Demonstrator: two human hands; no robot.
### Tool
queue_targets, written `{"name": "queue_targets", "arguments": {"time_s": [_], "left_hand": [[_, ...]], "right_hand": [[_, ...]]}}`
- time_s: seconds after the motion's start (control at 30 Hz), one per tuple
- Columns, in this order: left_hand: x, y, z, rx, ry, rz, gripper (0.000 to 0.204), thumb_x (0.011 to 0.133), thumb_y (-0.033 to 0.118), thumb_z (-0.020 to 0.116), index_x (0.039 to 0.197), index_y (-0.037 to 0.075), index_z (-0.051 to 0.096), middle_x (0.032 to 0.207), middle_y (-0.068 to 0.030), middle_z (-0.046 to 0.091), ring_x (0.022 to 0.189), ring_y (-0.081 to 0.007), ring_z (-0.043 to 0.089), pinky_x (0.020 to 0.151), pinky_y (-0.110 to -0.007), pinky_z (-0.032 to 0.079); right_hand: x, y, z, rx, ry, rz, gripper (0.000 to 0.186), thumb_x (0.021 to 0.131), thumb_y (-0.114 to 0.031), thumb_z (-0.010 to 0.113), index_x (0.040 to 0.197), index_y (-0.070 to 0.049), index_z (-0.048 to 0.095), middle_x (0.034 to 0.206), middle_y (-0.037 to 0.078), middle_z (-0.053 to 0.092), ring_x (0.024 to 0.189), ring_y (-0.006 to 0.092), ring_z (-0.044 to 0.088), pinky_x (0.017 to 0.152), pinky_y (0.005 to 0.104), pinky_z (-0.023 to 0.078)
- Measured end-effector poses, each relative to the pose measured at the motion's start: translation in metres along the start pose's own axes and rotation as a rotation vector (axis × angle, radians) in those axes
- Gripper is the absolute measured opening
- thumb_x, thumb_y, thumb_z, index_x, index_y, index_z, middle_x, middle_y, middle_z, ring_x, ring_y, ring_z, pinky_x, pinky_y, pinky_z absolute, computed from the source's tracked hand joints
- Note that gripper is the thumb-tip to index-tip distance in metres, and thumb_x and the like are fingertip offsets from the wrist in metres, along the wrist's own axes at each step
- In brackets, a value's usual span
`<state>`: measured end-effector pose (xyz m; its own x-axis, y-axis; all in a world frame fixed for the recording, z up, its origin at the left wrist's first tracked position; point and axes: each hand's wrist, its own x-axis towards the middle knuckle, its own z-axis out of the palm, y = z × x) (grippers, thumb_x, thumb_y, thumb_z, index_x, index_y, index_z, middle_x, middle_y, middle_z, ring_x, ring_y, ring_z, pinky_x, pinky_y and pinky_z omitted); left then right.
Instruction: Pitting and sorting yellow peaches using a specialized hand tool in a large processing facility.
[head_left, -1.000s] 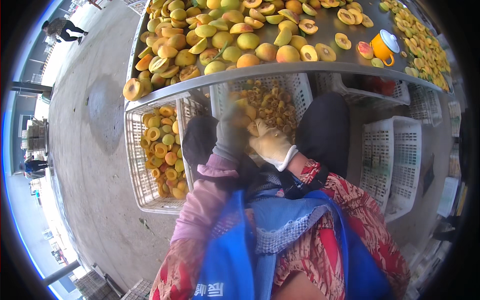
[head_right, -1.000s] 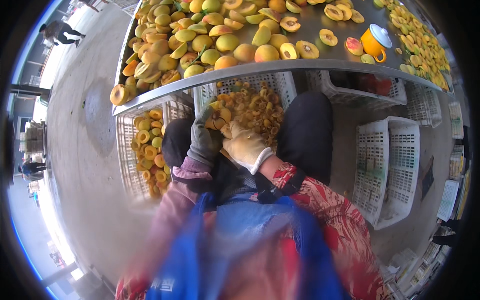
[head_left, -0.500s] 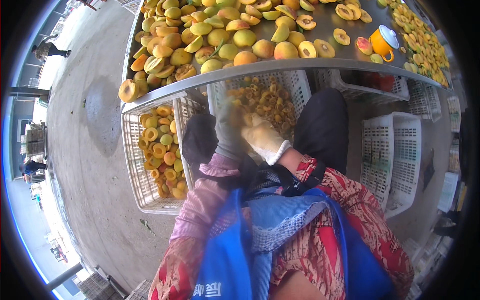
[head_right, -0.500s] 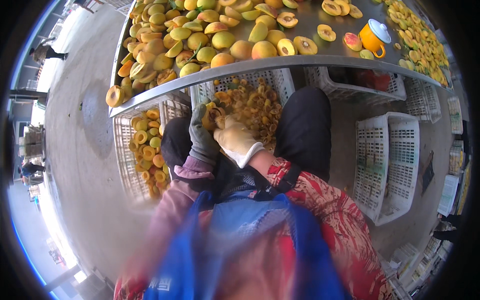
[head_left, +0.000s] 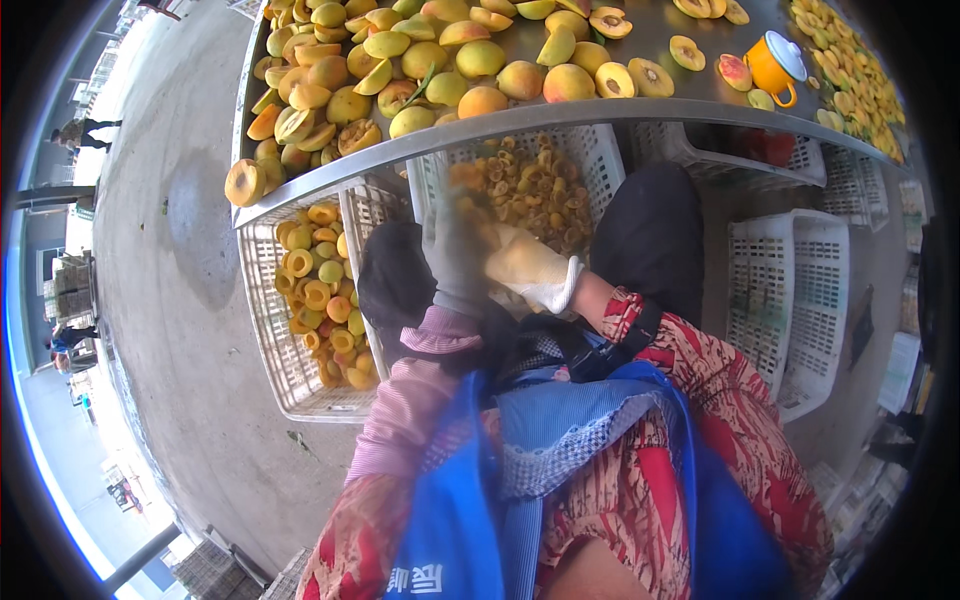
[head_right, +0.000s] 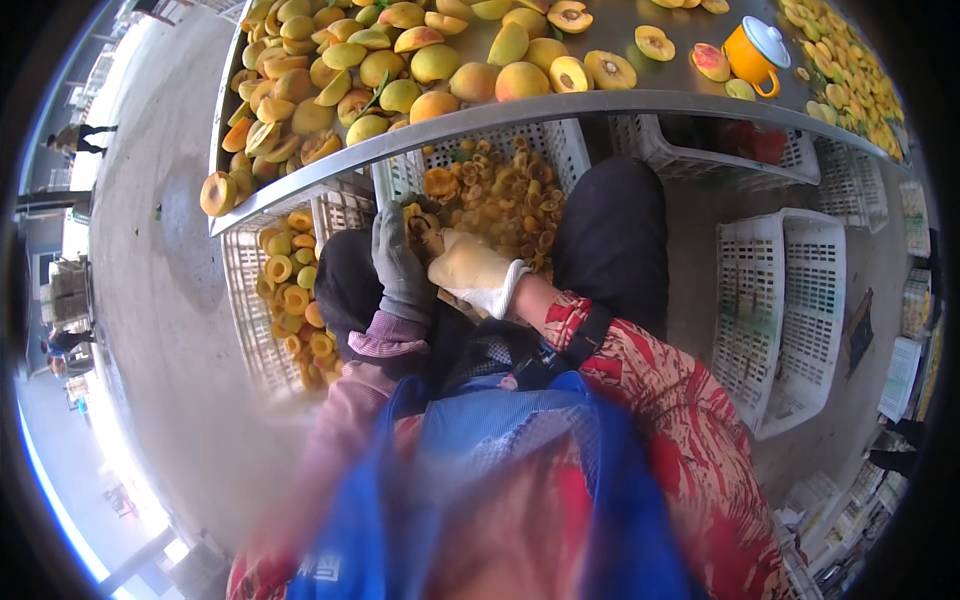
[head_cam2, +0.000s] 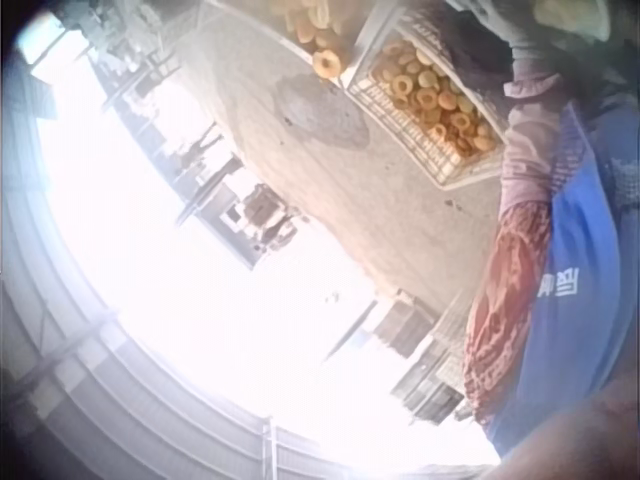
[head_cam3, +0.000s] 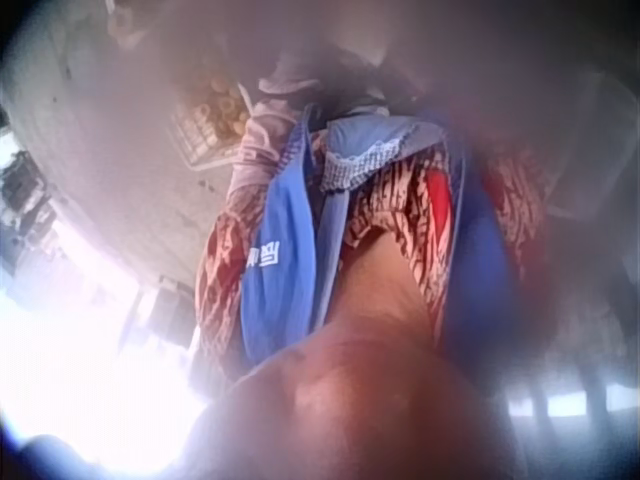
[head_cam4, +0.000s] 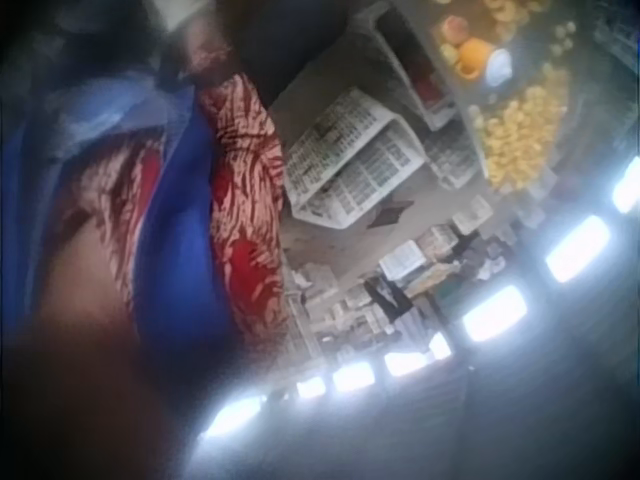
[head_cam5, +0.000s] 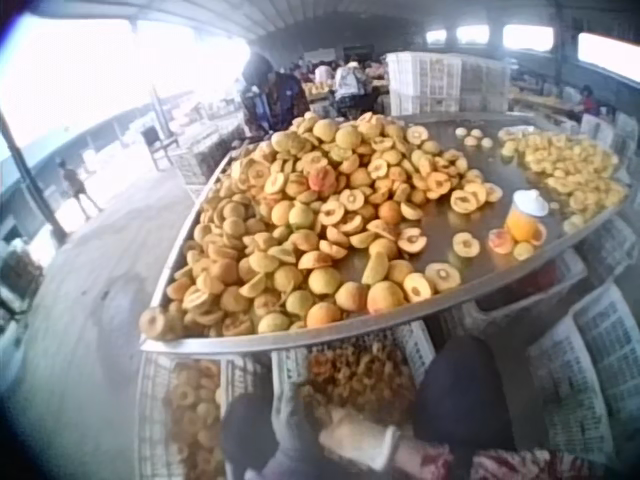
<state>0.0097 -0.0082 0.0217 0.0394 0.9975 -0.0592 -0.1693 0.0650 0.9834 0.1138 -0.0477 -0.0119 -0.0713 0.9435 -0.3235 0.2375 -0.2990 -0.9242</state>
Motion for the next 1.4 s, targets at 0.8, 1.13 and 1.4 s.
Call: {"name": "queue_targets", "arguments": {"time_s": [0.8, 1.13, 1.4], "left_hand": [[0.001, -0.014, -0.002, 0.152, -0.063, 0.091, 0.032, 0.095, 0.028, 0.049, 0.106, 0.0, 0.06, 0.095, -0.0096, 0.063, 0.084, -0.0183, 0.06, 0.076, -0.031, 0.049], [0.003, 0.027, -0.008, -0.077, -0.247, -0.346, 0.03, 0.093, 0.025, 0.054, 0.099, -0.002, 0.064, 0.087, -0.0102, 0.065, 0.077, -0.0164, 0.06, 0.071, -0.028, 0.049], [-0.003, 0.024, -0.008, 0.071, -0.212, -0.212, 0.033, 0.092, 0.028, 0.055, 0.096, -0.003, 0.065, 0.082, -0.0099, 0.065, 0.071, -0.016, 0.06, 0.065, -0.027, 0.049]], "right_hand": [[0.003, 0.021, 0.002, -0.354, -0.13, 0.013, 0.038, 0.077, -0.024, 0.056, 0.103, 0.003, 0.059, 0.102, 0.025, 0.062, 0.097, 0.0414, 0.059, 0.082, 0.0425, 0.048], [-0.035, -0.077, -0.056, 0.376, -0.484, 0.413, 0.012, 0.08, -0.017, 0.056, 0.075, -0.005, 0.056, 0.057, 0.002, 0.051, 0.042, 0.0116, 0.046, 0.037, 0.0261, 0.034], [-0.04, -0.062, -0.053, 0.774, -0.678, 0.474, 0.016, 0.087, -0.016, 0.053, 0.073, -0.011, 0.046, 0.052, -0.005, 0.037, 0.036, 0.0048, 0.03, 0.034, 0.0221, 0.019]]}}
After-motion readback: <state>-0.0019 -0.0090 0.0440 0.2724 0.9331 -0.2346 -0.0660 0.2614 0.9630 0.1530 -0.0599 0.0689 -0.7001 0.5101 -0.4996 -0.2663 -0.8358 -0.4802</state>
